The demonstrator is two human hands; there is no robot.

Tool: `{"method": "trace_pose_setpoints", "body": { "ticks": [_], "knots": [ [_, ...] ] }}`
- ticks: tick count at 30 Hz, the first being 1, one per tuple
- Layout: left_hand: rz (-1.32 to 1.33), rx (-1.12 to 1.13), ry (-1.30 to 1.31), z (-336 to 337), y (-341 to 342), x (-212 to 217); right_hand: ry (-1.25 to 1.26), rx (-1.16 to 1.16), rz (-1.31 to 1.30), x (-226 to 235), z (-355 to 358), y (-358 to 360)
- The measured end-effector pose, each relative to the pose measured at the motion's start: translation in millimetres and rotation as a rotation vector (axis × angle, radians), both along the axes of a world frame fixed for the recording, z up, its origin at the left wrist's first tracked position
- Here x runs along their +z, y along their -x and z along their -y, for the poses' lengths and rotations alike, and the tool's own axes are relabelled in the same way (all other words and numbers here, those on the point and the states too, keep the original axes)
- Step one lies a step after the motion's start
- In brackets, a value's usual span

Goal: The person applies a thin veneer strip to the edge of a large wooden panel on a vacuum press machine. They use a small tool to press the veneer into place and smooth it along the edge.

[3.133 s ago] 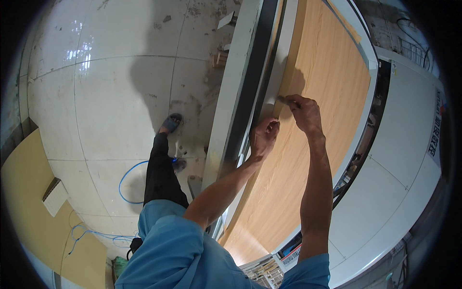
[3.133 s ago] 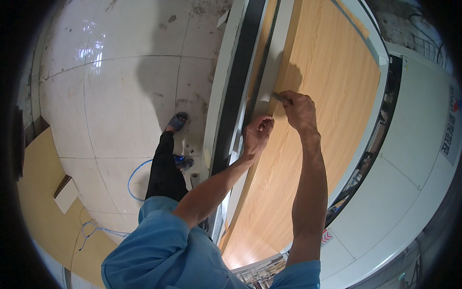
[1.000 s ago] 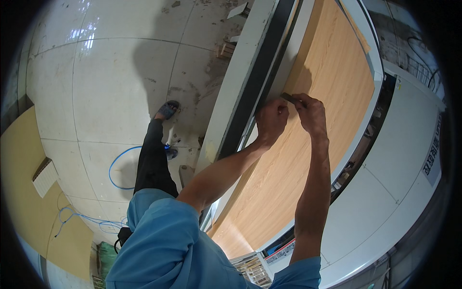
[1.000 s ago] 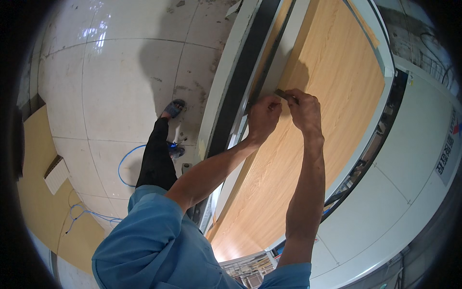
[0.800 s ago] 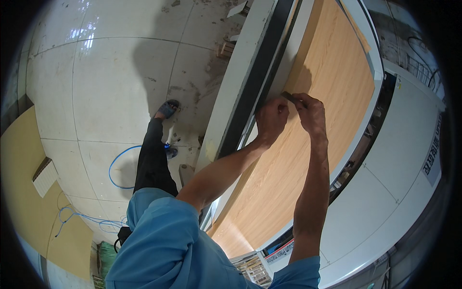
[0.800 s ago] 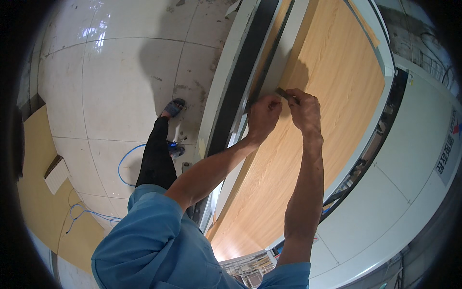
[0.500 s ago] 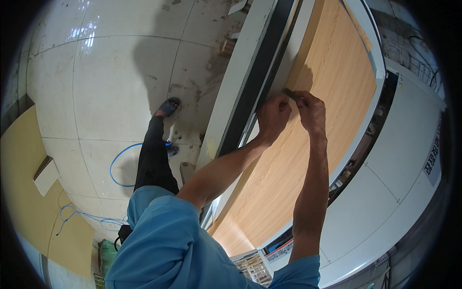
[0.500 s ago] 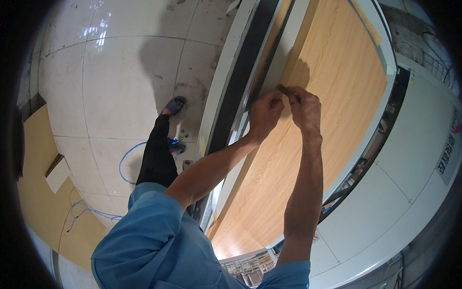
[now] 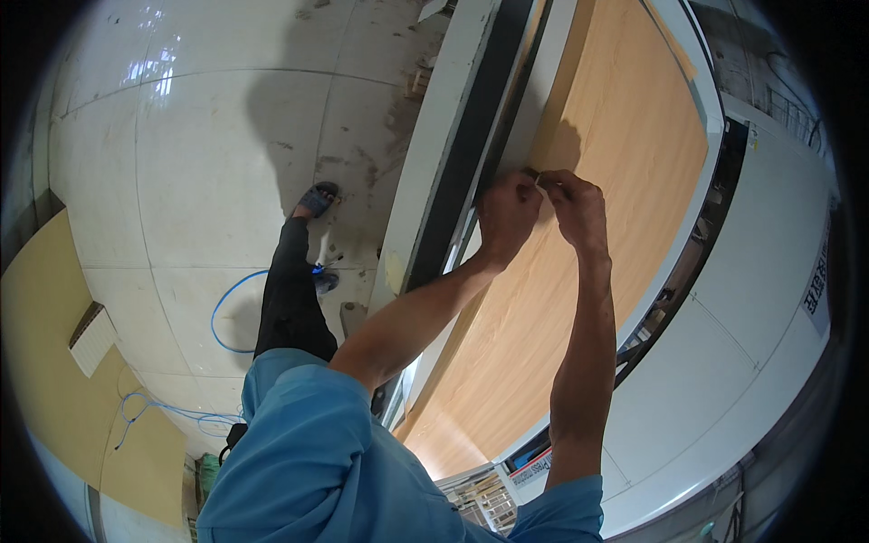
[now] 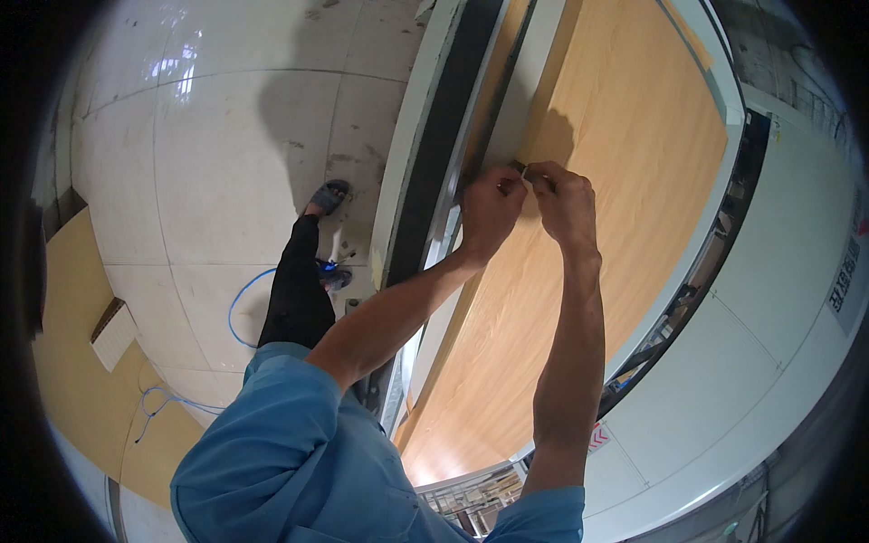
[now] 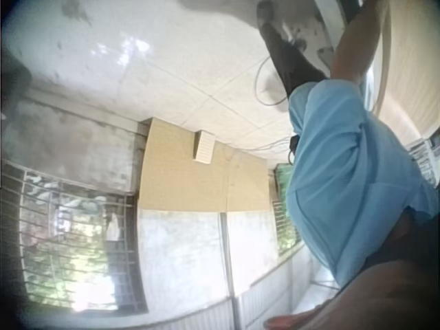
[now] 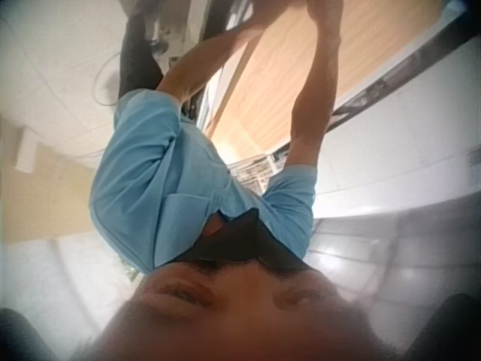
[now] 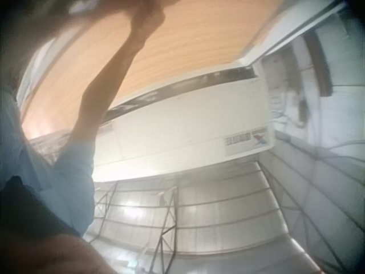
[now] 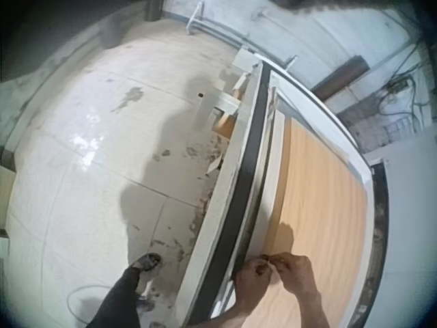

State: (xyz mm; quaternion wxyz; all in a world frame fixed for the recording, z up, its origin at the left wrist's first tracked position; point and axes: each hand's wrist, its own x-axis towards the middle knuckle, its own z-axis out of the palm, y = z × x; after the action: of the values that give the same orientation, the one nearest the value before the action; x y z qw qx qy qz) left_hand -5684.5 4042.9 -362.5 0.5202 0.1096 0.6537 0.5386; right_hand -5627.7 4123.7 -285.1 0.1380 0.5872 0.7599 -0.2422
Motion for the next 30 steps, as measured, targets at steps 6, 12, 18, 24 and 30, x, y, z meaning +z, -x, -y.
{"method": "trace_pose_setpoints", "body": {
  "ticks": [6,12,18,24,30],
  "knots": [
    [0.003,0.0,0.023,8,1,4,0.02,0.084,0.041,8,19,-3],
    [-0.034,-0.061,0.055,47,-10,1,0.056,0.092,-0.012,13,42,-9],
    [-0.287,-0.096,0.025,106,-28,-7,0.08,0.159,0.042,12,71,-22],
    [-0.284,-0.047,-0.074,121,-28,-12,0.091,0.199,0.033,9,117,-50],
    [-0.109,-0.163,-0.036,119,-19,-6,0.104,0.276,0.101,3,180,-80]
  ]
}}
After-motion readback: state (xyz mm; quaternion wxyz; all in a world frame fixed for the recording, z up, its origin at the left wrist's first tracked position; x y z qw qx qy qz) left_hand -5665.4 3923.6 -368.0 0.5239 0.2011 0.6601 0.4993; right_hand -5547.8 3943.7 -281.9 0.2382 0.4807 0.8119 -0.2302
